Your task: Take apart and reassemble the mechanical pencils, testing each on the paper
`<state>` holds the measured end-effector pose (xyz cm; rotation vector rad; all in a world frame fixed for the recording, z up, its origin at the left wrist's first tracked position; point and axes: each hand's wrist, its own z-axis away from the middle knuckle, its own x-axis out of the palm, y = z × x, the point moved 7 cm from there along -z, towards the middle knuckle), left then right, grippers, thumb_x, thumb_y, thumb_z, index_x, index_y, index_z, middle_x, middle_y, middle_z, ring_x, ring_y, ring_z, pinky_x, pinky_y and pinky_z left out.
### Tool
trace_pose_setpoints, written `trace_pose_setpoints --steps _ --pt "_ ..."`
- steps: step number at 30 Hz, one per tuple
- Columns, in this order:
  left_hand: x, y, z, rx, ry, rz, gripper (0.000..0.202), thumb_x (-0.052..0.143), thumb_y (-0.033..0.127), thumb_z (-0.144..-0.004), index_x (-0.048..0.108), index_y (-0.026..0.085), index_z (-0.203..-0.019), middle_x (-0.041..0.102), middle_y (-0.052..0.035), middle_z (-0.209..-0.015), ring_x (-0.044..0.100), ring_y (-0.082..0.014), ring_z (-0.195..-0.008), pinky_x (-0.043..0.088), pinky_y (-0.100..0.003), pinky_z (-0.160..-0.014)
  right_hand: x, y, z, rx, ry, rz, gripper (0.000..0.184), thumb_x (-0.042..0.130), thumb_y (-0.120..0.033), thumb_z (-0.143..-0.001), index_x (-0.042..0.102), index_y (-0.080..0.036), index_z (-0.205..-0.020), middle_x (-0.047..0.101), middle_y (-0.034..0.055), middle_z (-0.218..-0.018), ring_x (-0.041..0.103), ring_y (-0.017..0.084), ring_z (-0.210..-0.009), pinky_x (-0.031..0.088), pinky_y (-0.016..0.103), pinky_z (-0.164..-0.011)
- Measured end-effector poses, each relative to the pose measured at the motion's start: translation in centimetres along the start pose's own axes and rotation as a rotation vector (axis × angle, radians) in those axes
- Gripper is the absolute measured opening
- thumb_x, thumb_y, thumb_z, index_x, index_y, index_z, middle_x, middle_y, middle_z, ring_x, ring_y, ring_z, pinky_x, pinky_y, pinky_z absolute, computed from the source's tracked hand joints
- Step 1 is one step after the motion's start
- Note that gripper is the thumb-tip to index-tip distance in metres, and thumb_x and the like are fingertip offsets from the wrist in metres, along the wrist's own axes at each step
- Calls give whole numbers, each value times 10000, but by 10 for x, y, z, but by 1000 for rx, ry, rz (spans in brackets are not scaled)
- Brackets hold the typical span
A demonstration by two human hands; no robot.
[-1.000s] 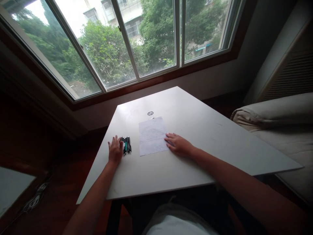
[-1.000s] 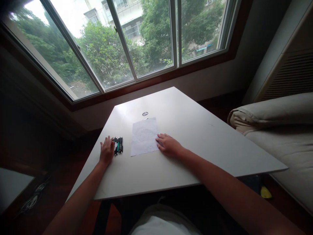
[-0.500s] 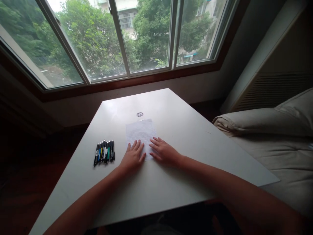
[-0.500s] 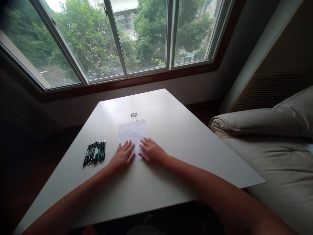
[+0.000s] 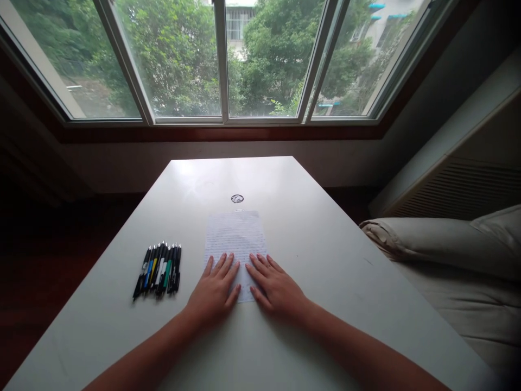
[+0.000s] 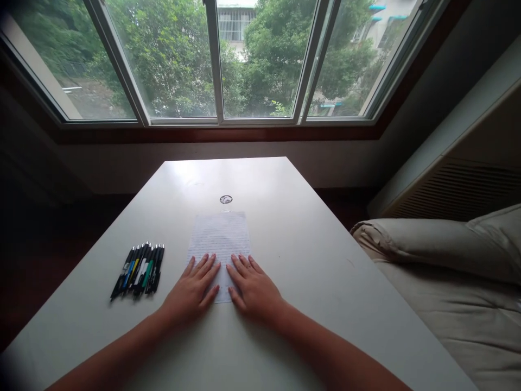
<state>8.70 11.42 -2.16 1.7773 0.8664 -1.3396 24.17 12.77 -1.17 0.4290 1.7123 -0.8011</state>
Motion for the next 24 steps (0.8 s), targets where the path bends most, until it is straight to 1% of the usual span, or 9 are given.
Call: trace_pose_setpoints --steps 5,10,12,13,16,18,21,22,24 --pt "-2 -1 3 3 -25 25 551 395 433 -1015 354 228 -1525 295 -105 -1601 254 -303 -1488 221 -581 -1204 -1 0 0 17 8 -2 594 438 -385 -995 332 -196 -1548 263 105 -1604 240 285 -1488 206 493 -1226" --pt "-5 -1 4 0 -7 60 543 421 417 -1007 378 219 -1511 326 -111 -1589 272 -302 -1482 229 -579 -1202 -1 -3 -1 2 23 -2 583 437 -382 -997 336 -209 -1546 292 103 -1596 263 288 -1480 231 511 -1215" --pt "-7 0 4 -2 9 82 537 454 403 -996 405 212 -1495 355 -118 -1575 300 -311 -1470 246 -585 -1194 -1 -4 -1 -11 43 -5 573 448 -372 -993 363 -204 -1534 322 110 -1585 287 291 -1472 251 517 -1207" --pt "-11 1 5 -1 20 97 513 470 391 -990 445 211 -1469 386 -119 -1559 330 -313 -1455 262 -584 -1188 -2 -4 0 -18 61 -12 558 461 -365 -987 399 -199 -1516 348 116 -1575 306 294 -1464 267 520 -1201" --pt "-32 -3 9 -38 91 168 345 488 335 -989 623 218 -1284 562 -104 -1416 493 -286 -1334 368 -533 -1142 -14 2 8 -8 179 -56 444 492 -335 -974 567 -192 -1387 495 129 -1482 426 296 -1396 366 505 -1152" --pt "-54 -14 17 -119 175 217 285 480 310 -996 668 216 -1190 655 -92 -1259 582 -250 -1205 469 -465 -1055 -28 13 17 40 284 -90 357 495 -324 -976 649 -203 -1274 604 125 -1363 532 286 -1296 449 477 -1084" --pt "-81 -31 28 -186 292 240 244 492 299 -990 680 206 -1116 680 -84 -1150 618 -235 -1103 522 -426 -973 -46 37 30 170 385 -143 293 478 -346 -988 696 -220 -1137 685 106 -1187 631 276 -1115 525 437 -957" --pt "-86 -36 30 -200 322 234 239 493 298 -988 682 205 -1100 680 -84 -1141 620 -236 -1093 525 -428 -969 -50 46 32 216 401 -155 297 460 -357 -994 699 -219 -1102 695 106 -1136 646 275 -1061 533 430 -924" --pt "-86 -42 32 -211 337 218 246 487 300 -986 685 207 -1099 677 -83 -1147 620 -240 -1100 527 -442 -978 -53 63 34 303 424 -169 324 422 -380 -1002 698 -219 -1053 699 105 -1058 657 270 -969 542 420 -868"
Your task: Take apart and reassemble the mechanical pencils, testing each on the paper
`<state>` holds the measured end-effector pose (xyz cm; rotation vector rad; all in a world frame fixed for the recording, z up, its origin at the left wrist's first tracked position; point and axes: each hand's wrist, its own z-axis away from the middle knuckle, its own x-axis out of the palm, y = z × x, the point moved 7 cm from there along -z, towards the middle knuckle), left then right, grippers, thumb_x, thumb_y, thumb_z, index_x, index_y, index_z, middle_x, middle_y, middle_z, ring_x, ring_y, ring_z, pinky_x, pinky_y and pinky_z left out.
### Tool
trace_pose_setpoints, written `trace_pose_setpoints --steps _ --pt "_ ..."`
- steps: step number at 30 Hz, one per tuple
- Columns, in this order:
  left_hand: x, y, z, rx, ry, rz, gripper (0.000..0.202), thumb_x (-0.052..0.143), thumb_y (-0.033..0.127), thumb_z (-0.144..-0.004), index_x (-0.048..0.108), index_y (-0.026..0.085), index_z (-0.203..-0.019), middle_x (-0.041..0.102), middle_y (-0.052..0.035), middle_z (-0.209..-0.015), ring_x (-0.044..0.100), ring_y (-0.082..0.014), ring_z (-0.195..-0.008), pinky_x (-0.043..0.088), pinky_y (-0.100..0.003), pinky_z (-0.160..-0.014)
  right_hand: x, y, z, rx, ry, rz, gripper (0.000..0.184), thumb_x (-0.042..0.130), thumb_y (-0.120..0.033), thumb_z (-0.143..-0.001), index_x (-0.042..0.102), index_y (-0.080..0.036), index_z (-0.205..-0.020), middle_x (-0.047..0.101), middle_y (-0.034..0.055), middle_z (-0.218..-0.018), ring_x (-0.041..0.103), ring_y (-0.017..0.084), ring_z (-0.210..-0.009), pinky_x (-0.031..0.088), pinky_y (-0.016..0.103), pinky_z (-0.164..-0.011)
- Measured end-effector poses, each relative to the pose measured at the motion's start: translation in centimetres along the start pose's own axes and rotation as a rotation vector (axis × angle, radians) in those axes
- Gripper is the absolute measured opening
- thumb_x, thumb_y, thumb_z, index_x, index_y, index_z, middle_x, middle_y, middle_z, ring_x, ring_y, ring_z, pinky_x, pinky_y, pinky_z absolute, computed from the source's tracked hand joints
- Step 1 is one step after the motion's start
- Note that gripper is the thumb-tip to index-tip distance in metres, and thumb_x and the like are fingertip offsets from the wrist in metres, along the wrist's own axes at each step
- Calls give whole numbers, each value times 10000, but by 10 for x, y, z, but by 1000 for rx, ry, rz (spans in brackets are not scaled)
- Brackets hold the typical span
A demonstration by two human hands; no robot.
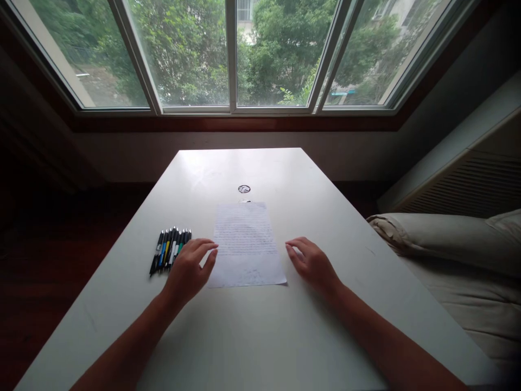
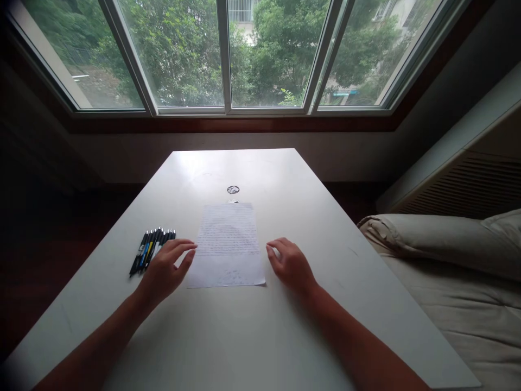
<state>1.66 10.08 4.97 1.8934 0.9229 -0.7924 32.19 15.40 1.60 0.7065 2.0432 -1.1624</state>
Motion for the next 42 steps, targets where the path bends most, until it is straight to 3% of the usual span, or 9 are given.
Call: trace_pose_setpoints --steps 4,8,11,15,19,25,42 --pt "25 1 3 69 -114 -39 294 460 311 -992 677 232 -1175 644 -81 -1272 580 -255 -1210 464 -489 -1084 6 19 -11 76 8 10 390 368 -408 -1006 701 -210 -1052 682 106 -997 645 260 -899 541 409 -816" --pt "55 10 13 146 -291 -113 424 409 349 -1016 532 207 -1396 467 -93 -1507 400 -270 -1416 304 -517 -1201 13 16 -12 56 -2 14 386 394 -407 -998 691 -205 -1141 668 117 -1104 626 280 -1022 511 442 -918" --pt "68 16 20 183 -368 -154 512 357 355 -1030 380 178 -1510 316 -106 -1595 248 -285 -1492 215 -549 -1222 23 -8 -5 -51 -56 34 403 430 -403 -994 643 -190 -1261 624 130 -1283 541 309 -1238 436 479 -1051" --pt "80 24 23 229 -405 -198 541 346 337 -1027 313 175 -1542 253 -96 -1618 185 -275 -1511 144 -545 -1236 50 -55 10 -296 -265 75 547 451 -432 -992 480 -143 -1456 462 128 -1507 298 313 -1460 298 478 -1183" --pt "84 24 24 232 -403 -227 561 354 364 -1023 285 192 -1553 250 -86 -1618 200 -266 -1508 146 -535 -1236 67 -68 17 -343 -389 103 622 420 -464 -1002 363 -141 -1530 325 128 -1585 259 314 -1480 254 493 -1207" --pt "86 23 24 231 -412 -259 564 321 392 -1033 265 199 -1560 231 -77 -1624 195 -251 -1510 143 -514 -1238 71 -61 19 -326 -421 135 630 384 -479 -1014 301 -171 -1558 262 103 -1608 238 302 -1488 203 491 -1226" --pt "87 21 25 237 -404 -251 563 317 404 -1031 275 210 -1557 249 -75 -1619 204 -262 -1508 146 -520 -1232 73 -63 18 -320 -432 147 626 392 -493 -1012 316 -187 -1553 267 92 -1606 241 295 -1487 203 488 -1227"
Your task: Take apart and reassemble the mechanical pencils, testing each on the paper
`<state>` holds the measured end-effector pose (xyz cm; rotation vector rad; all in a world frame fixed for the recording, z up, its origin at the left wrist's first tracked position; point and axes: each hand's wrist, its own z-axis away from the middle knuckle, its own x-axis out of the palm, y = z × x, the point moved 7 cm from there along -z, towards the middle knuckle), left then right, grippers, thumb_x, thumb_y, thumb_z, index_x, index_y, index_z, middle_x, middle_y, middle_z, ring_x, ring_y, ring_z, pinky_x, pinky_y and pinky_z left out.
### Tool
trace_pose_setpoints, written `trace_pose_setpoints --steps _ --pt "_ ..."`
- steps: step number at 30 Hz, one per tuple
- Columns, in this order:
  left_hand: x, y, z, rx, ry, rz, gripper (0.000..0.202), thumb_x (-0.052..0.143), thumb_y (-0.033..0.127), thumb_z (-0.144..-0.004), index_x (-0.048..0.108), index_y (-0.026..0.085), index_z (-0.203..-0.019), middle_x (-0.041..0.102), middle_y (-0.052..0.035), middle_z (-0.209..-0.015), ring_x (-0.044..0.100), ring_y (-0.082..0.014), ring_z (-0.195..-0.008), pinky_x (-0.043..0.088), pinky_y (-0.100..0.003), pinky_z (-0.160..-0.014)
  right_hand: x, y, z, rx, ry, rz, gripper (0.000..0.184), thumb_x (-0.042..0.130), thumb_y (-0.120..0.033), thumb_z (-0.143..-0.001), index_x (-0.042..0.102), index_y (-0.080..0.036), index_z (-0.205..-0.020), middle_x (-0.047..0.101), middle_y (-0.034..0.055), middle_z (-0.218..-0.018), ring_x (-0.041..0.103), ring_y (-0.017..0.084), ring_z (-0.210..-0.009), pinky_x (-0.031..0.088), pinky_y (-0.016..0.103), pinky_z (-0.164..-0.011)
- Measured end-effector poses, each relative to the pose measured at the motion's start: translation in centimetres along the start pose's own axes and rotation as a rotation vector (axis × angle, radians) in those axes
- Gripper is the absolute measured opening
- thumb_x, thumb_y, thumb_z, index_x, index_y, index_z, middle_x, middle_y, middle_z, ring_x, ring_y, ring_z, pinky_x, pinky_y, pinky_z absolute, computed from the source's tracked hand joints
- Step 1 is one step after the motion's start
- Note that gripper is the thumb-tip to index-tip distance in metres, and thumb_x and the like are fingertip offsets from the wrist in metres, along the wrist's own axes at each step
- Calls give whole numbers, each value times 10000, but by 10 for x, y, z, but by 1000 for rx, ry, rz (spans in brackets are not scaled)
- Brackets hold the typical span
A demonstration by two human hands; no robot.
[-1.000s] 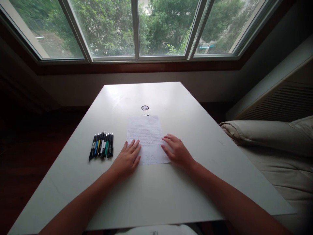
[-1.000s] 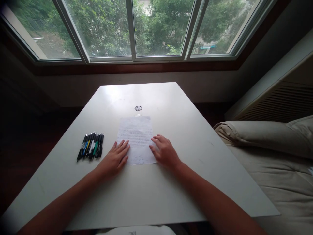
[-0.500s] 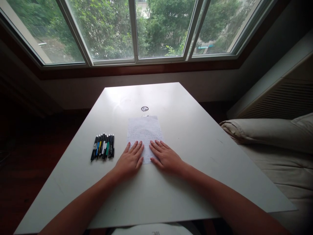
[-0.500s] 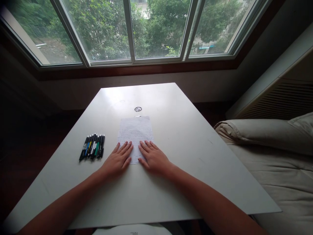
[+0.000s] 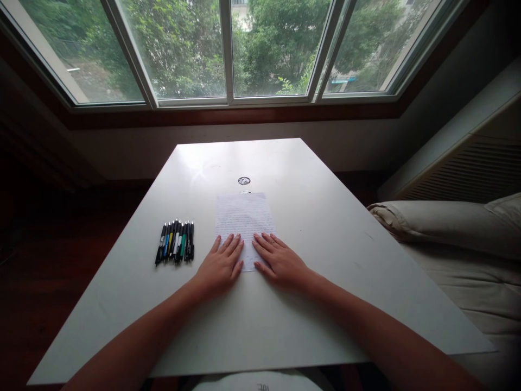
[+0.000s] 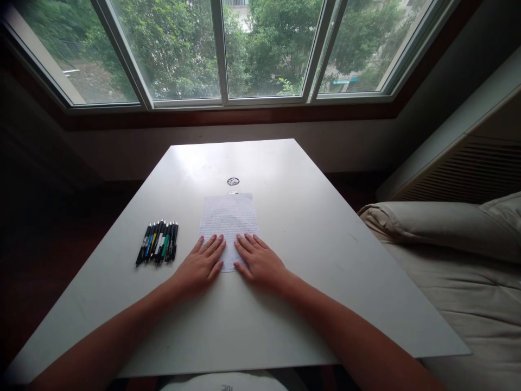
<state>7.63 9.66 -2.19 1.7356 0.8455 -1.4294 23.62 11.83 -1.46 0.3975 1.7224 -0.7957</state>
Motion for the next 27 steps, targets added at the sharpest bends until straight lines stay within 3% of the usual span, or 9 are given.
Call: trace_pose_setpoints --steps 15,20,22,24,27 --pt "-3 0 1 -5 18 32 562 336 409 -1026 292 211 -1550 279 -77 -1612 227 -256 -1501 175 -506 -1227 2 1 1 14 1 3 629 394 -496 -1009 298 -205 -1559 257 77 -1610 250 295 -1485 219 496 -1221" --pt "-16 0 -1 -5 57 66 495 385 413 -1015 445 215 -1464 418 -82 -1545 370 -268 -1429 267 -486 -1191 0 0 1 13 -4 -7 623 395 -497 -1009 315 -205 -1553 271 77 -1608 250 286 -1486 216 485 -1225" --pt "-29 -12 0 -96 105 54 414 393 412 -1014 584 213 -1323 560 -92 -1414 507 -272 -1298 373 -459 -1110 -2 -1 1 9 4 -24 620 403 -496 -1007 332 -200 -1547 288 86 -1602 258 292 -1483 221 494 -1223" --pt "-46 -37 6 -282 166 -10 381 379 407 -1018 658 196 -1169 660 -112 -1217 603 -276 -1105 459 -444 -970 -5 0 2 -3 35 -52 597 434 -483 -1001 389 -194 -1521 333 100 -1585 269 304 -1478 218 514 -1223" --pt "-66 -78 22 -535 183 -192 383 408 428 -997 664 165 -1106 670 -142 -1100 611 -303 -992 463 -453 -875 -12 2 4 -25 137 -125 504 506 -426 -984 527 -178 -1423 478 129 -1496 334 315 -1449 227 537 -1217"
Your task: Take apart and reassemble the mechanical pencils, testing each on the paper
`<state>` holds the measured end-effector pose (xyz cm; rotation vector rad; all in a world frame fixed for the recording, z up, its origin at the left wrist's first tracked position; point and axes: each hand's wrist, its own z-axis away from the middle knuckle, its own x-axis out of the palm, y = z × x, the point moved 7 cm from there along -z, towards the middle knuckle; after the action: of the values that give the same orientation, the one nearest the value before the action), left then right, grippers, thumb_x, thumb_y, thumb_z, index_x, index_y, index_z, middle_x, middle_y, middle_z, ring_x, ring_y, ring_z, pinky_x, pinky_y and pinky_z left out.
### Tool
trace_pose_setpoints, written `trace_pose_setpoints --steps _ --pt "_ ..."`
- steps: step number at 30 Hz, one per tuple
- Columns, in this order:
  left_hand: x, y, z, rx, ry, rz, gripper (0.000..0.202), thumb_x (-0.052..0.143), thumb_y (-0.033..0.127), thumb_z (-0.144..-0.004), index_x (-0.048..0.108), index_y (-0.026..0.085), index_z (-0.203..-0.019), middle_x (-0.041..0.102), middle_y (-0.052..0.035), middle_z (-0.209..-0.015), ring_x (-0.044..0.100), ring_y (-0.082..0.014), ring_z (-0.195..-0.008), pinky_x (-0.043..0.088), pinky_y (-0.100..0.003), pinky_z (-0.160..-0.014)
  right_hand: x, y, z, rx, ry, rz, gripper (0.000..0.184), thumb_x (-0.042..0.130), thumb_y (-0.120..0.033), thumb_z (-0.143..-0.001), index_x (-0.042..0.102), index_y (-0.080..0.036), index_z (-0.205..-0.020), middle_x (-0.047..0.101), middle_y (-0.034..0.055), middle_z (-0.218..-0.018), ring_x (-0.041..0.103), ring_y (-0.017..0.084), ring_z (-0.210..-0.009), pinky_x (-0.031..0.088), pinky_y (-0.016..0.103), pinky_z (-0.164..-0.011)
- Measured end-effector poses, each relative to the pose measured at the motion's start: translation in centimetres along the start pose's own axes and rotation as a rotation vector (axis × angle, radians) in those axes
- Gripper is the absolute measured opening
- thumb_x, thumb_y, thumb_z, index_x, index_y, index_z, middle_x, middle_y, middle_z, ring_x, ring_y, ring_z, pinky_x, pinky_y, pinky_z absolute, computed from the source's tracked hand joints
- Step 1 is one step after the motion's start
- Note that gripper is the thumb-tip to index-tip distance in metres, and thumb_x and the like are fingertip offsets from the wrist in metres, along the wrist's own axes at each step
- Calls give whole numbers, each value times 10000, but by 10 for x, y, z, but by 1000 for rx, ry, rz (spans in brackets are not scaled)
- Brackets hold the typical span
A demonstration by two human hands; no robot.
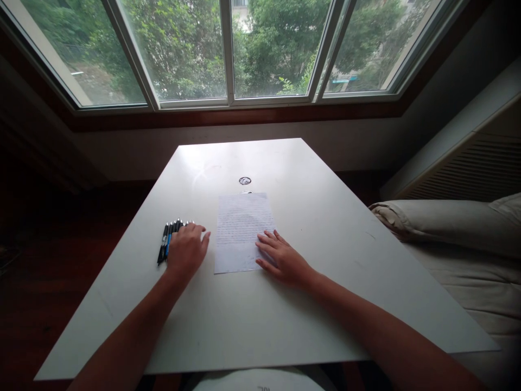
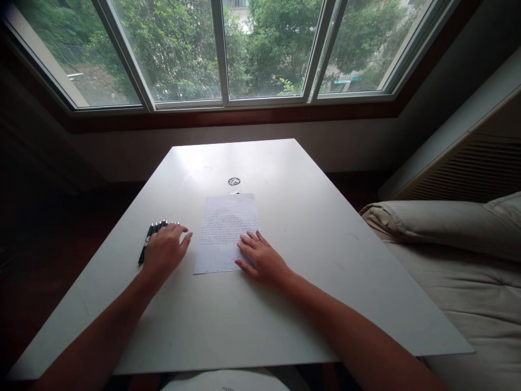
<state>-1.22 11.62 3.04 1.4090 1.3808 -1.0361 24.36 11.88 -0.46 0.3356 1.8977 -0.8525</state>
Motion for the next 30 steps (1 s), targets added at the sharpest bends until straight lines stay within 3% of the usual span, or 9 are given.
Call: trace_pose_setpoints --steps 3,6,11,17,20,24,28,30 --pt "6 -38 -5 -171 -125 -116 393 451 470 -963 658 165 -1104 679 -139 -1047 623 -300 -943 466 -410 -813 -6 3 1 -4 92 -78 416 549 -360 -970 600 -170 -1336 587 140 -1381 411 316 -1405 281 546 -1196" --pt "15 -52 -5 -241 -221 -104 426 444 524 -950 655 182 -1093 691 -123 -1040 640 -292 -920 467 -376 -776 -8 4 2 1 133 -111 377 556 -325 -967 618 -170 -1305 617 133 -1337 434 308 -1389 300 537 -1193" --pt "20 -43 -5 -249 -268 -119 460 419 535 -949 673 165 -1048 688 -142 -1075 648 -289 -933 461 -353 -774 -11 2 3 -1 161 -129 360 568 -300 -960 622 -177 -1295 638 125 -1301 461 294 -1368 319 521 -1190" --pt "15 -30 -5 -250 -260 -81 383 443 453 -922 679 151 -920 704 -131 -953 654 -265 -805 427 -322 -677 -15 1 5 -27 197 -135 327 582 -274 -951 627 -182 -1262 661 114 -1261 494 289 -1336 371 514 -1156" --pt "6 -13 -4 -184 -159 72 343 465 464 -916 648 177 -870 686 -74 -842 623 -222 -710 388 -295 -616 -20 -7 6 -87 239 -120 318 578 -230 -946 615 -194 -1260 676 107 -1229 511 287 -1319 392 512 -1132" --pt "3 27 6 -23 -131 539 275 445 410 -957 571 193 -844 625 -3 -742 563 -145 -630 378 -245 -576 -26 -25 9 -190 271 -122 406 600 -215 -934 541 -205 -1335 676 109 -1225 562 272 -1254 425 490 -1087" --pt "2 72 25 304 -156 717 128 488 305 -950 545 196 -916 612 3 -768 553 -135 -668 401 -242 -626 -33 -32 11 -213 306 -204 557 651 -259 -914 424 -208 -1420 697 109 -1152 648 243 -1049 514 428 -924" --pt "2 84 31 438 -159 697 112 501 296 -961 551 196 -963 618 -2 -773 553 -139 -675 403 -252 -644 -37 -28 13 -182 335 -244 432 643 -248 -920 494 -221 -1325 714 86 -1066 661 224 -960 524 386 -848"
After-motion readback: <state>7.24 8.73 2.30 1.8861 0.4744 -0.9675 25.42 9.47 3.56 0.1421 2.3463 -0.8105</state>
